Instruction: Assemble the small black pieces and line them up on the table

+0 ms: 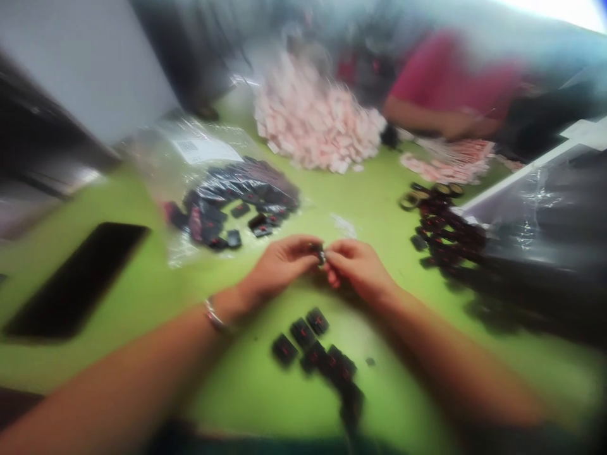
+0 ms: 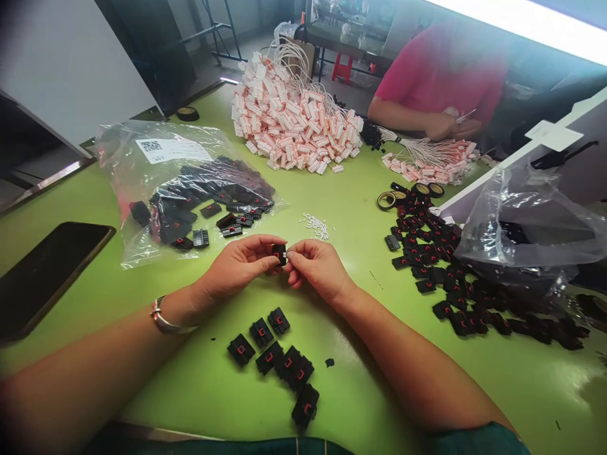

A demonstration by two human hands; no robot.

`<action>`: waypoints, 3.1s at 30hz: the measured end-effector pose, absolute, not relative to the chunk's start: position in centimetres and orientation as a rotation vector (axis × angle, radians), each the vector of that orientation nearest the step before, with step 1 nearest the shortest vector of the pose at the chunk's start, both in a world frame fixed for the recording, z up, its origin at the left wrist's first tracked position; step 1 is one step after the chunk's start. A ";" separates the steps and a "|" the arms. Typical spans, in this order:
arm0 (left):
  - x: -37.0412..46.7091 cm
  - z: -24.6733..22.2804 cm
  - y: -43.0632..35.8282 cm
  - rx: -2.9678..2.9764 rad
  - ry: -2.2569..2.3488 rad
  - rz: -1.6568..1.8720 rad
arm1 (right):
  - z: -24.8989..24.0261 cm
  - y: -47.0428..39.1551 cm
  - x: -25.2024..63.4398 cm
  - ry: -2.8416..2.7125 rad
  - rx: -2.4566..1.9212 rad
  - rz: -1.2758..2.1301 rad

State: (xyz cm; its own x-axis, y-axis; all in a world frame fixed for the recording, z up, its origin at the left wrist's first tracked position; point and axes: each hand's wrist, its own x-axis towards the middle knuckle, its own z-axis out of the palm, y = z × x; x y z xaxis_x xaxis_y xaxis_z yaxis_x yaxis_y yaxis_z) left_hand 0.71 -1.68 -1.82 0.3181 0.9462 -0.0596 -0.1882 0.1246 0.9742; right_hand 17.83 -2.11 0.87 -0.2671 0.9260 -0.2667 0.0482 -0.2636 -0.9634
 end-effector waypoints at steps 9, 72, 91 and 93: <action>0.9 -2.3 -2.0 1.255 0.938 0.983 | 1.4 -2.5 17.0 -1.488 -1.521 1.425; 0.7 -2.9 -1.7 1.449 0.868 1.013 | 0.9 -2.3 17.1 -1.484 -1.434 1.480; -2.5 -0.4 -0.3 2.475 1.714 0.762 | 0.7 -1.8 17.9 -2.168 -1.610 1.197; -3.5 0.0 0.4 2.482 1.995 0.512 | 1.2 -2.1 17.9 -2.410 -1.468 1.106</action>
State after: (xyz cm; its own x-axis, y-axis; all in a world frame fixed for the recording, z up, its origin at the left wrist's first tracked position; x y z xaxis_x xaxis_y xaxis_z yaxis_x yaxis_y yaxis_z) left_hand -3.53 0.40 -0.04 0.1858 0.9370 0.2958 0.9637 -0.2325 0.1313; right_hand 17.94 -2.08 1.20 -0.5262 0.8083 -0.2641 0.7274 0.2670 -0.6321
